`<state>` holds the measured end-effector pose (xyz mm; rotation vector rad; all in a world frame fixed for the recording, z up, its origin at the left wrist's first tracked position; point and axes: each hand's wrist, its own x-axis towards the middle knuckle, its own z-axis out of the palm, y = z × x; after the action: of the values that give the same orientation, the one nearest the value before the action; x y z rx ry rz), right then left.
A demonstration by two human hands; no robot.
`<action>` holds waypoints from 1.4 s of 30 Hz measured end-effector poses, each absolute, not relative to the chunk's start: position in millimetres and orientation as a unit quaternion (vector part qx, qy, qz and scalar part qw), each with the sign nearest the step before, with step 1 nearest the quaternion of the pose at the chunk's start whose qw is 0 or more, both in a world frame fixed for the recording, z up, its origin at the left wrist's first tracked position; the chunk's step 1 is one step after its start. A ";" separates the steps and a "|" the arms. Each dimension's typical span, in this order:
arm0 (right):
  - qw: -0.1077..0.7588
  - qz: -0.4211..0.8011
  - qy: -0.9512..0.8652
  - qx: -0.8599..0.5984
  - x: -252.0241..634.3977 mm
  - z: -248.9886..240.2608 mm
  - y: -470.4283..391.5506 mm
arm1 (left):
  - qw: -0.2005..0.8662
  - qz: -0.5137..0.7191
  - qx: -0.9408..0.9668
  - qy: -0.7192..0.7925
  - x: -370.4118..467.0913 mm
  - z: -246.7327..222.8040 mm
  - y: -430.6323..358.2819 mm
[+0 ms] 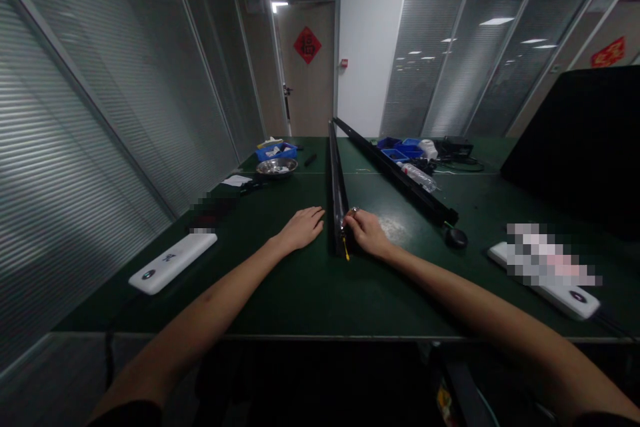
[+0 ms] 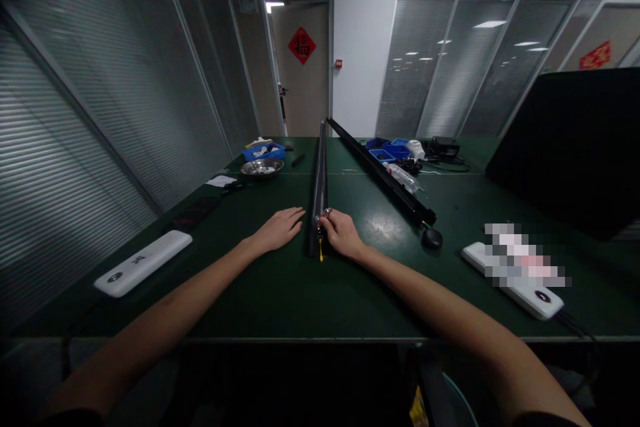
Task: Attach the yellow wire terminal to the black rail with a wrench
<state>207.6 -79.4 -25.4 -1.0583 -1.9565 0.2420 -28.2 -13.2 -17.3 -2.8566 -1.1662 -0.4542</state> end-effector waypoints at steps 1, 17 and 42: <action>0.437 0.097 -0.787 -0.425 207.4 -25.4 -79.2 | 0.011 -0.145 -0.916 -0.374 -28.0 -17.1 -13.3; 0.464 0.084 -0.751 -0.463 203.3 -24.7 -85.5 | -0.012 -0.133 -0.919 -0.371 -32.7 -22.3 -6.5; 0.436 0.091 -0.784 -0.432 209.2 -26.6 -80.6 | 0.004 -0.152 -0.917 -0.369 -30.7 -20.1 -12.0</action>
<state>209.2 -80.6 -26.6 -1.0755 -1.9513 0.2273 -30.7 -12.0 -20.1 -2.8719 -1.1566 -0.4775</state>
